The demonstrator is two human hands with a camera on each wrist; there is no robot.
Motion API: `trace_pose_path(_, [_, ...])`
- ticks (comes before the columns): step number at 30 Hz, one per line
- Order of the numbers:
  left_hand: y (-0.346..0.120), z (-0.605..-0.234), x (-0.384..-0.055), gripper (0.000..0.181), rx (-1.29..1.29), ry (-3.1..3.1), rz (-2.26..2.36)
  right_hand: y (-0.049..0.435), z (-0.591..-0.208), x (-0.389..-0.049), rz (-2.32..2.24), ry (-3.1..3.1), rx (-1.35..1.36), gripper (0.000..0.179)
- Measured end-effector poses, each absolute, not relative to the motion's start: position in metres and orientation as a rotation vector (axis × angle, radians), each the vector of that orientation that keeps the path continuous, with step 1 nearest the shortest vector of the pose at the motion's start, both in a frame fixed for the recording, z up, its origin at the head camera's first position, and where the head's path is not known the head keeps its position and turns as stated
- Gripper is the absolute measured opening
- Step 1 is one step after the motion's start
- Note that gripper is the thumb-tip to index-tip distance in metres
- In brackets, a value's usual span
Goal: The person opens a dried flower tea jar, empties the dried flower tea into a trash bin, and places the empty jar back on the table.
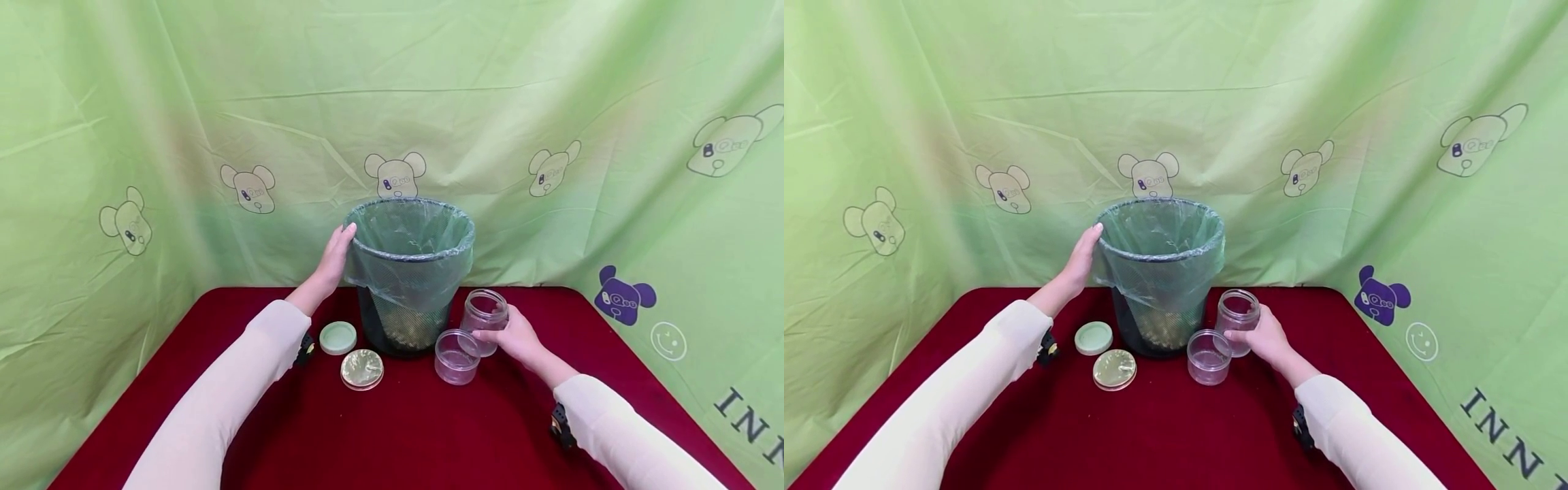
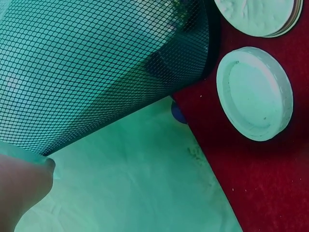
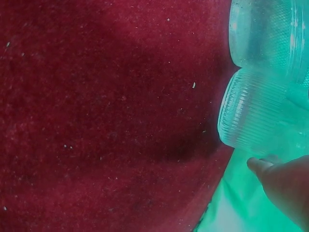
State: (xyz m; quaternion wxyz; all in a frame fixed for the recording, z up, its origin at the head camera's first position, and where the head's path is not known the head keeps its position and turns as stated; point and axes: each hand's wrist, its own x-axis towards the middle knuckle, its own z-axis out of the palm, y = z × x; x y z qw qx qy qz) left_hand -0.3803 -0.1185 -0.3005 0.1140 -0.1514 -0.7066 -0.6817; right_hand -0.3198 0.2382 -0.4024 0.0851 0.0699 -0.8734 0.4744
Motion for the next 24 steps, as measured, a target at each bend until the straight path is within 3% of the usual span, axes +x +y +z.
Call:
trace_pose_path(11, [-0.128,-0.294,-0.384,0.063,-0.404,-2.038,-1.960,0.248,-0.373,-0.325,1.705,-2.532,0.272,0.094])
trace_pose_path(24, [-0.164,-0.299,-0.377,0.066,-0.388,-2.174,-1.861,0.273,-0.332,-0.328,1.669,-2.486,0.296,0.086])
